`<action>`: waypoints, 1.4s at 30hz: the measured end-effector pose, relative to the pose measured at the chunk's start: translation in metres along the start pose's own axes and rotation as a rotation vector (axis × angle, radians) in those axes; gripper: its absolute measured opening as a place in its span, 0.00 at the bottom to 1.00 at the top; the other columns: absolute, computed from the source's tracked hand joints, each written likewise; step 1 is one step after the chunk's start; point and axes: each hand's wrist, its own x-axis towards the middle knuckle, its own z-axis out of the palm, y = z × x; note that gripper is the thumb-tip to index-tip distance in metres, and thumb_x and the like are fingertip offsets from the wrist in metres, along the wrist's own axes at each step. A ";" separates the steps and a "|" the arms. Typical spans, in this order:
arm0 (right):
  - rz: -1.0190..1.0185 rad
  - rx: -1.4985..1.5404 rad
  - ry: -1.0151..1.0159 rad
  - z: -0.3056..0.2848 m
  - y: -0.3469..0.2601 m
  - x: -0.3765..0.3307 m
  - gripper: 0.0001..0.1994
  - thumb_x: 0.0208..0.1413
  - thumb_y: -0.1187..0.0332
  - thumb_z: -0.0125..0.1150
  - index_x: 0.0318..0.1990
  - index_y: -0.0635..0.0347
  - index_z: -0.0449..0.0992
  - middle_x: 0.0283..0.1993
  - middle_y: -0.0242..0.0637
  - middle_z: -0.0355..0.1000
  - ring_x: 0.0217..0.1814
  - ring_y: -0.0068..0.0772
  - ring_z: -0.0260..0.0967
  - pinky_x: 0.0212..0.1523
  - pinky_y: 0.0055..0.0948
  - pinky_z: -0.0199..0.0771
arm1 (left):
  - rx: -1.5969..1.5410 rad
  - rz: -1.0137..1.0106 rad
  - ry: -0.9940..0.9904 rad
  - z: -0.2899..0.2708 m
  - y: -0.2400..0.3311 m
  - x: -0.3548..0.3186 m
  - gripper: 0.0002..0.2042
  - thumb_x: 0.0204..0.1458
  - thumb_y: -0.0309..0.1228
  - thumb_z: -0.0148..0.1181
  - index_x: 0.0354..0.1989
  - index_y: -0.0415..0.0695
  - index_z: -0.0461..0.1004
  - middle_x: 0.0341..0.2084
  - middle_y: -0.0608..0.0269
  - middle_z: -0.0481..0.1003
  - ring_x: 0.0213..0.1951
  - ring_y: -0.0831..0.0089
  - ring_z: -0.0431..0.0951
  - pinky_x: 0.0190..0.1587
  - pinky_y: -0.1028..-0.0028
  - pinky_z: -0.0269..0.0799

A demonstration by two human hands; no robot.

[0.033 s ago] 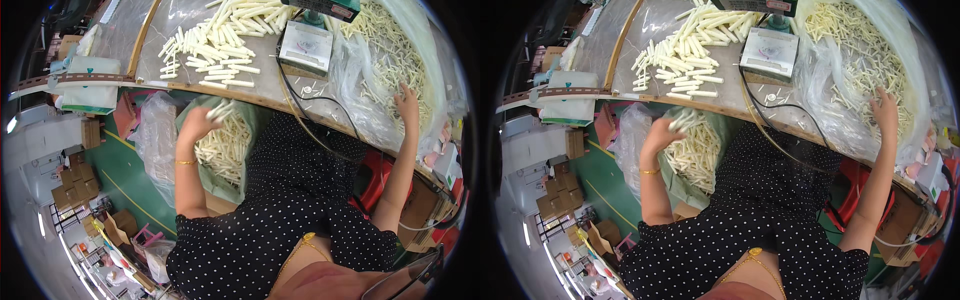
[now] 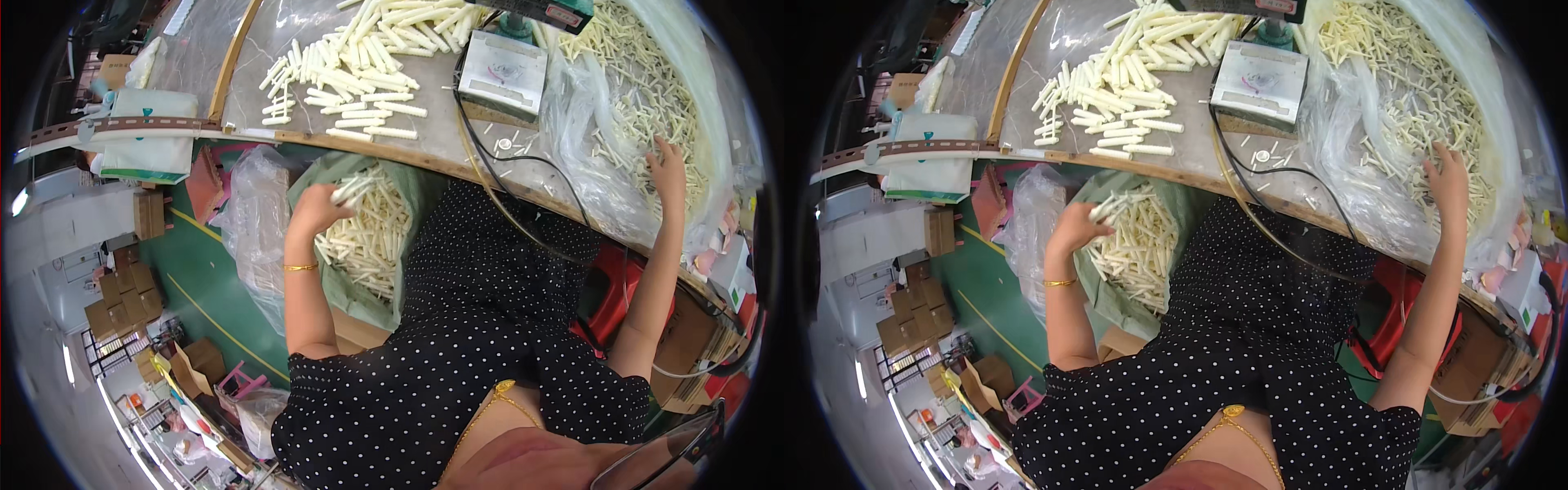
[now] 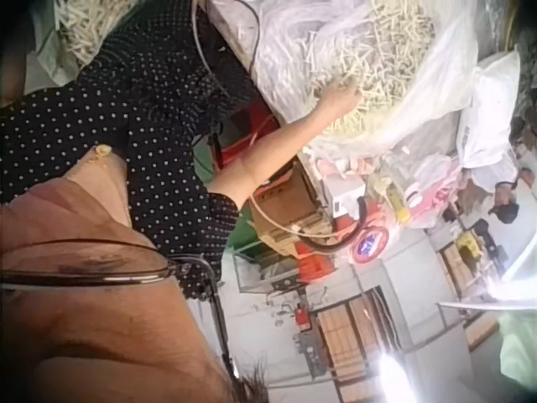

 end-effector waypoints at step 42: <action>-0.534 0.724 0.184 -0.044 -0.163 -0.029 0.04 0.49 0.77 0.55 0.33 0.64 0.72 0.36 0.37 0.68 0.38 0.36 0.68 0.38 0.27 0.68 | -0.893 0.938 0.072 0.049 0.261 0.084 0.10 0.46 0.26 0.60 0.37 0.37 0.73 0.24 0.64 0.69 0.28 0.76 0.68 0.32 0.78 0.64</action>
